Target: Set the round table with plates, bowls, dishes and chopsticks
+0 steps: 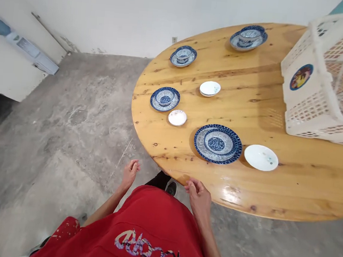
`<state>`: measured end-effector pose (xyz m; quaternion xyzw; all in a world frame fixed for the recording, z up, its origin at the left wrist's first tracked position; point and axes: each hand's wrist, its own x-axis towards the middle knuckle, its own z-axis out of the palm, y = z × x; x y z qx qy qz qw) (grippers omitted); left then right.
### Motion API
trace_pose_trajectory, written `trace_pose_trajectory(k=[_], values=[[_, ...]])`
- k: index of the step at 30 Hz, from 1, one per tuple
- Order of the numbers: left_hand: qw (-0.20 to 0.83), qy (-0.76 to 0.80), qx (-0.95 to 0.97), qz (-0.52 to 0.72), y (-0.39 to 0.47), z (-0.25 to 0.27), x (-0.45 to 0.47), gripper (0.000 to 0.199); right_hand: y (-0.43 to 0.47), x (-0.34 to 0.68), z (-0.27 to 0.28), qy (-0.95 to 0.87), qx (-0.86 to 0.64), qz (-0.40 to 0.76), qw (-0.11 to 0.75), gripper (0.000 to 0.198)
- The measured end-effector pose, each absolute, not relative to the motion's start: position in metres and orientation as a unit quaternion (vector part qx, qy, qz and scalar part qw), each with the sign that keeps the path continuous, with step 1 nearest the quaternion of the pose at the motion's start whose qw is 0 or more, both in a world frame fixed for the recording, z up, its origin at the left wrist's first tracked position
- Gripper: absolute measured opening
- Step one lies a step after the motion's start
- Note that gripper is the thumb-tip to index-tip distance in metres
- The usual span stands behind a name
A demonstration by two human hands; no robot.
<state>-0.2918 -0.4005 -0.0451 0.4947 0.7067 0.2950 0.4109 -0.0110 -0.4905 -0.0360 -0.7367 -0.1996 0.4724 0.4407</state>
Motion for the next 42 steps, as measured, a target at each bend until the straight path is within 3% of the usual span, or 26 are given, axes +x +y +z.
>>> trace_pose_trajectory(k=[10, 15, 18, 27, 32, 42], values=[[0.419, 0.769, 0.374, 0.307, -0.471, -0.056, -0.342, 0.028, -0.494, -0.057, -0.048, -0.317, -0.673, 0.544, 0.388, 0.049], [0.452, 0.746, 0.362, 0.328, -0.435, -0.053, -0.326, 0.027, -0.514, -0.039, -0.066, -0.358, -0.725, 0.490, 0.324, 0.055], [0.448, 0.739, 0.363, 0.347, -0.412, -0.054, -0.332, 0.029, -0.516, -0.033, -0.082, -0.328, -0.732, 0.516, 0.300, 0.055], [0.407, 0.769, 0.285, 0.403, -0.372, -0.071, -0.464, 0.046, -0.424, -0.133, -0.049, -0.349, -0.726, 0.474, 0.354, 0.050], [0.396, 0.777, 0.279, 0.402, -0.328, -0.078, -0.536, 0.039, -0.348, -0.220, -0.021, -0.413, -0.689, 0.481, 0.352, 0.052], [0.427, 0.723, 0.393, 0.374, -0.211, -0.076, -0.570, 0.041, -0.279, -0.299, -0.029, -0.415, -0.678, 0.487, 0.361, 0.047]])
